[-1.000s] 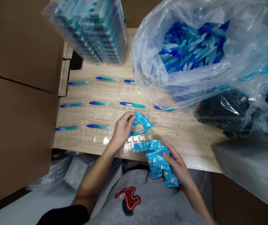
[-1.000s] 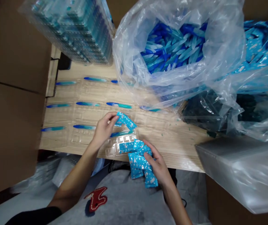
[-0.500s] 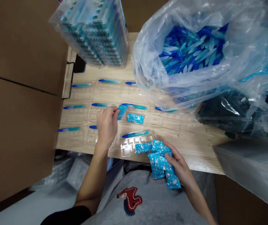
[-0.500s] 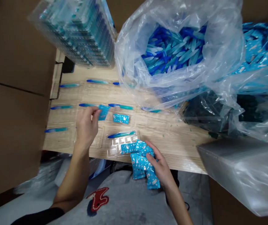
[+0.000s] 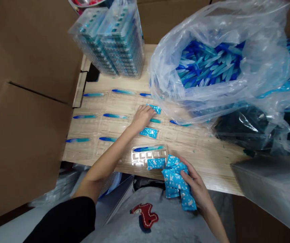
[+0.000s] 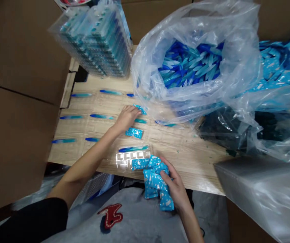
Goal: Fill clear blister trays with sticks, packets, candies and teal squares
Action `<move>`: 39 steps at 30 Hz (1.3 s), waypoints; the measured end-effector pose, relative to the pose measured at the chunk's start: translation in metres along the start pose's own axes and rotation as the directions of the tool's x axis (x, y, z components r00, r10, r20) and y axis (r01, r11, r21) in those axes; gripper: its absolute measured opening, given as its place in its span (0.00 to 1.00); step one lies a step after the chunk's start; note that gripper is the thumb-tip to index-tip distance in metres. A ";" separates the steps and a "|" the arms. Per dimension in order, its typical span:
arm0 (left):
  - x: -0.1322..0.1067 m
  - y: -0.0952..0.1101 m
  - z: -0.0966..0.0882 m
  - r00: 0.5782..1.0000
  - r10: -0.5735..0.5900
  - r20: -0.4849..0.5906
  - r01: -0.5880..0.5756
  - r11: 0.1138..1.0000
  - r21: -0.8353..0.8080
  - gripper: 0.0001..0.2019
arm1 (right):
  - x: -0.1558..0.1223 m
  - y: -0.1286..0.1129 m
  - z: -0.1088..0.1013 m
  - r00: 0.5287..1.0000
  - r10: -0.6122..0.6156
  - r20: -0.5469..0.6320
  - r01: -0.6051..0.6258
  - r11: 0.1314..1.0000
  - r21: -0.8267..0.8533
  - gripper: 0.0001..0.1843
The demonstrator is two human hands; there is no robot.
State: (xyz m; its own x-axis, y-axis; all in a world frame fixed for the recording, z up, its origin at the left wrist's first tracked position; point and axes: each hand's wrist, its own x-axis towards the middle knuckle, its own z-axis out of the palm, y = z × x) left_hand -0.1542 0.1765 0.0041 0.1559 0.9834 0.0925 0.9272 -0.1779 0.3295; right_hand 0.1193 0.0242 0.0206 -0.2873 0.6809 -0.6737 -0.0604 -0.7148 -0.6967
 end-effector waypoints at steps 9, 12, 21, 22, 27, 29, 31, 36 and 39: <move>-0.108 0.092 -0.037 0.910 0.103 0.401 0.207 0.726 -0.656 0.22 | 0.008 -0.008 0.011 0.999 -0.039 0.023 0.040 0.999 -0.024 0.34; -0.130 0.105 -0.027 0.903 0.036 0.428 0.299 0.662 -0.687 0.10 | 0.009 -0.007 0.015 0.994 -0.090 0.068 0.095 0.993 -0.073 0.35; -0.133 0.094 -0.020 0.861 -0.329 0.387 0.467 0.212 -0.858 0.16 | 0.005 -0.003 0.024 0.991 -0.076 0.114 0.085 0.993 -0.082 0.39; -0.130 0.089 -0.022 0.850 -0.365 0.380 0.466 0.185 -0.865 0.17 | 0.005 -0.004 0.024 0.991 -0.052 0.126 0.062 0.995 -0.080 0.39; -0.097 0.031 -0.037 0.690 -0.704 0.171 0.410 0.185 -0.893 0.20 | 0.004 -0.007 0.024 0.987 0.016 0.163 -0.013 1.000 -0.021 0.39; -0.075 -0.005 -0.045 0.599 -0.799 0.061 0.402 0.234 -0.885 0.22 | 0.003 -0.008 0.023 0.986 0.016 0.166 -0.019 1.000 0.012 0.39; -0.055 -0.039 -0.052 0.548 -0.837 0.008 0.420 0.267 -0.867 0.23 | 0.001 -0.007 0.022 0.987 0.023 0.158 -0.027 0.999 0.021 0.39; -0.029 -0.088 -0.061 0.538 -0.838 0.087 0.534 0.259 -0.805 0.25 | -0.001 -0.004 0.018 0.993 0.012 0.114 -0.014 1.000 0.017 0.39; -0.028 -0.095 -0.059 0.549 -0.830 0.100 0.567 0.282 -0.774 0.26 | -0.001 -0.003 0.016 0.994 0.021 0.108 -0.023 1.000 0.015 0.40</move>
State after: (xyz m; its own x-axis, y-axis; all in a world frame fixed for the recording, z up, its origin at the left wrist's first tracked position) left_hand -0.2670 0.1639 0.0251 -0.6503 0.6906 -0.3164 0.0863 0.4810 0.8725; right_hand 0.1043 0.0229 0.0273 -0.3900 0.6446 -0.6575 -0.0686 -0.7324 -0.6774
